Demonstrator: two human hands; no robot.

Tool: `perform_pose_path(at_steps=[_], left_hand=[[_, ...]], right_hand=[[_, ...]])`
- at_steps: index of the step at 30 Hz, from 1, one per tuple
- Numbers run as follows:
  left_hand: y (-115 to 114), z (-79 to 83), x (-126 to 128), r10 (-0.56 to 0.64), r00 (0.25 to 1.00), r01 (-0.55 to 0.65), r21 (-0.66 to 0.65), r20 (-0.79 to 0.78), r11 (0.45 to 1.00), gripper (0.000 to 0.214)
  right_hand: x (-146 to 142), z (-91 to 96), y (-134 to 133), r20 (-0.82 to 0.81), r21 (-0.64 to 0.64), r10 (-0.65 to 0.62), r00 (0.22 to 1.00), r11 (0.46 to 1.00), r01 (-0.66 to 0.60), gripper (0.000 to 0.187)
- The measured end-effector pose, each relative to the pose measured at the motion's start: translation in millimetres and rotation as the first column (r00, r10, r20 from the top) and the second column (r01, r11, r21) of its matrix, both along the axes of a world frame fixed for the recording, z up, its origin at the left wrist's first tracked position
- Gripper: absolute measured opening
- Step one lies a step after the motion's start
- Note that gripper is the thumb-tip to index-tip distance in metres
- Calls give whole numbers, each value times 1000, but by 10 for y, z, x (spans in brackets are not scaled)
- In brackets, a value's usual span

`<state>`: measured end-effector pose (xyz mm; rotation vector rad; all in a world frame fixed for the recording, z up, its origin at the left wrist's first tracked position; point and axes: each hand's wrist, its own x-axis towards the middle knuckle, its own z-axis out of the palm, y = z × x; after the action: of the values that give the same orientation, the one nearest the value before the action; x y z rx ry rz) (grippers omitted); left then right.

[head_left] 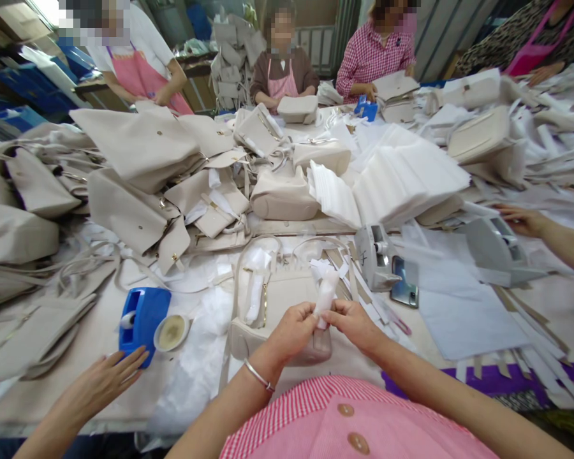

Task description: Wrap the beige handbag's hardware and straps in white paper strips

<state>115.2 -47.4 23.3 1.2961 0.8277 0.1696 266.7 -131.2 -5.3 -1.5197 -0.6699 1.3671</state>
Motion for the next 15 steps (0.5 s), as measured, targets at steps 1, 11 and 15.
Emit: perform_pose_path(at_steps=[1,11,15], left_hand=[[10,20,-12,-25,1000,25,15,1,1000,22],[-63,-47,14,60,973,54,468,-224,882,38],[203,-7,-216,128,946,96,633,-298,768,36]], right_hand=[[1,4,2,-8,16,6,1000,1000,-6,32],[-83,-34,-43,12,8,59,998,998,-59,37],[-9,-95,-43,288,-15,124,950,992,-125,44]])
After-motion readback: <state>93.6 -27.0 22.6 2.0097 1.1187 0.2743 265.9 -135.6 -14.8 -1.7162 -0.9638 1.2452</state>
